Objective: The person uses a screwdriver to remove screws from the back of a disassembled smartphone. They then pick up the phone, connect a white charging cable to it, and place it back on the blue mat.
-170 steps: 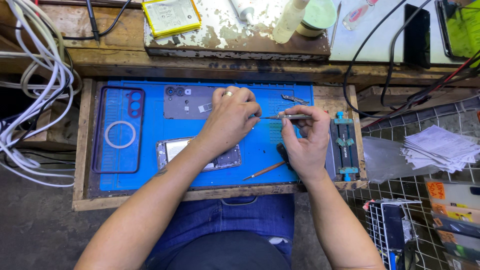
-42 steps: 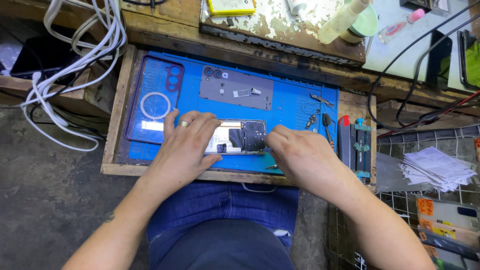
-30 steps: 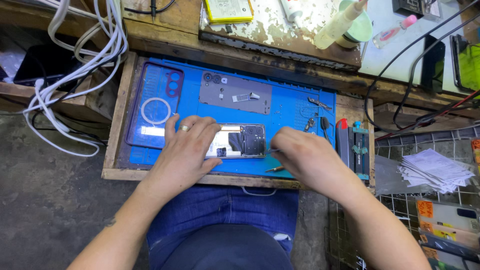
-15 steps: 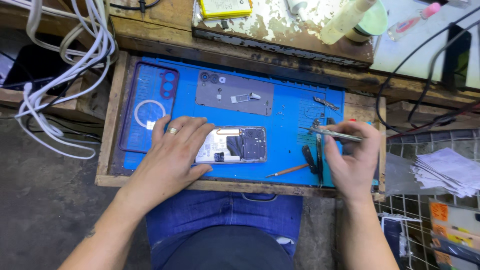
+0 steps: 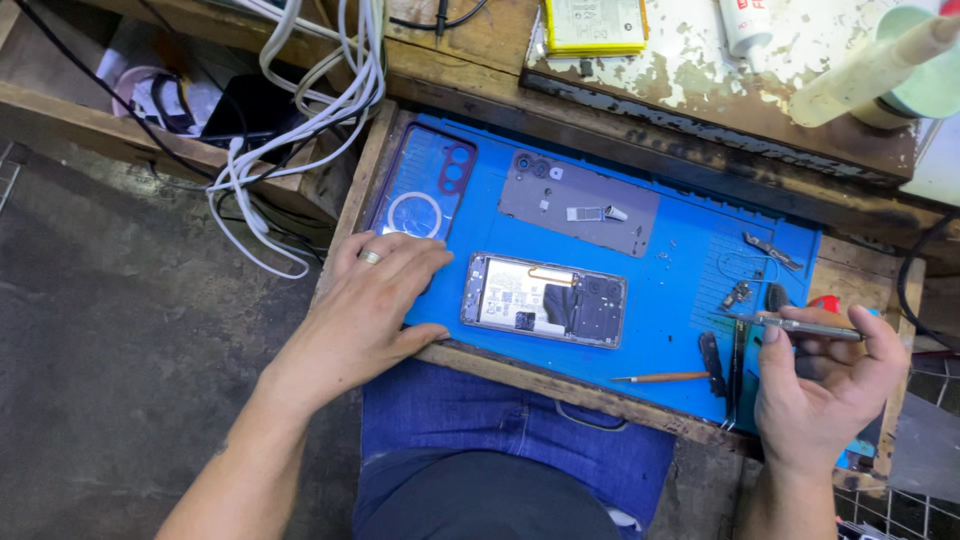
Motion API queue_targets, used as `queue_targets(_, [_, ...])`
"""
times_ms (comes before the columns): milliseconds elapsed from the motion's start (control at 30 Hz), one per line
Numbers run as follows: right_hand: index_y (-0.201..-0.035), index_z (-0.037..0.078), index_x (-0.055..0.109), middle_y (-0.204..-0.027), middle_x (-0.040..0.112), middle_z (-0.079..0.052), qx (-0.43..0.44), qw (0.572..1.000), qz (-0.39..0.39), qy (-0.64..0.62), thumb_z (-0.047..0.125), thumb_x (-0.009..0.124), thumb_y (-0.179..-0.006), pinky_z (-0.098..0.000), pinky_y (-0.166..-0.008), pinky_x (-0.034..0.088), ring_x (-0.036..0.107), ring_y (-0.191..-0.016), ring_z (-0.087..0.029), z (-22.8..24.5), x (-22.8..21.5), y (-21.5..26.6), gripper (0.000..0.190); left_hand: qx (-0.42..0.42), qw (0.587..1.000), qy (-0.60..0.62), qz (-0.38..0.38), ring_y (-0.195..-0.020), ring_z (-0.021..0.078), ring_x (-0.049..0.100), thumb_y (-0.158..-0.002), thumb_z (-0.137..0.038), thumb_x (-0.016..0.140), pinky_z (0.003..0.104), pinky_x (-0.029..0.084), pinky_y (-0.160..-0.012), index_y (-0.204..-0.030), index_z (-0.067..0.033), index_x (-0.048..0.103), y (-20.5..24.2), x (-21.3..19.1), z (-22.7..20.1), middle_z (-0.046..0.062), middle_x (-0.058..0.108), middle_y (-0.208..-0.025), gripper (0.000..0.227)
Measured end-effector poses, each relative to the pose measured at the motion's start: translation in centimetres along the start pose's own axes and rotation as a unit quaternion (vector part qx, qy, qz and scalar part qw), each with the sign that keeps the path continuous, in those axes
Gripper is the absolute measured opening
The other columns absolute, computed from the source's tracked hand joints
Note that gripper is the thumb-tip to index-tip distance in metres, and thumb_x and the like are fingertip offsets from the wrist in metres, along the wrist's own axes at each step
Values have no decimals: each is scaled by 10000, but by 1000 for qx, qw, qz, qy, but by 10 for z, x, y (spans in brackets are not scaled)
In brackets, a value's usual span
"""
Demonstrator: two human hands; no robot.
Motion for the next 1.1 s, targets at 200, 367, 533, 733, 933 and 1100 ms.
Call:
queue_targets(200, [-1492,23,334,-1204,623,-191,-24,999,2,34,-96,678,-1067,-237,-903,512,631,-1059,-181,4,-2,5,560,3,1000,-6,0,-1302,294,511,-681,-240,852,479,279,-1114,-1320,-34,564,-4,1,-2,117,620,-1339,731])
queue_targets(367, [-1501,23,336,-1212,618,-188,-33,999,4,26,-119,689,-1098,-243,-912,524,638,-1071,-186,7,-2,7,554,9,1000,-16,12,-1311,299,502,-674,-241,854,498,272,-1123,-1328,-37,562,-5,0,-4,114,613,-1351,745])
queue_targets(533, [-1480,27,363,-1209,622,-171,-38,999,3,2,-99,698,-1095,-235,-915,511,624,-1058,-167,8,2,7,525,67,998,-4,14,-1338,335,483,-683,-254,852,543,277,-1131,-1319,-6,554,-12,15,-17,168,577,-1371,745])
queue_targets(733, [-1476,47,372,-1235,647,-156,-44,999,-1,11,-69,715,-1067,-233,-919,516,625,-1043,-148,17,9,9,546,118,993,-3,16,-1338,384,466,-699,-252,855,563,294,-1120,-1275,2,567,-34,46,-36,218,548,-1394,692])
queue_targets(933, [-1489,66,378,-1210,644,-135,-45,999,-16,16,-52,709,-1006,-238,-916,490,630,-1059,-140,27,10,17,597,144,989,-4,37,-1224,382,522,-652,-239,859,516,356,-1080,-1179,-4,574,-47,52,-41,177,594,-1237,643])
queue_targets(1100, [-1472,63,378,-1263,649,-123,-44,999,-21,24,-35,704,-997,-238,-915,470,623,-1062,-126,33,12,17,584,109,989,7,99,-1150,384,528,-592,-235,892,491,382,-997,-1159,-26,547,-63,51,-40,164,583,-1117,696])
Point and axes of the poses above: each hand's wrist, its own y-axis away from the middle knuckle, its own x-axis out of the palm, z = x × y, the point moved 5 cm from there along -y, towards the middle knuckle
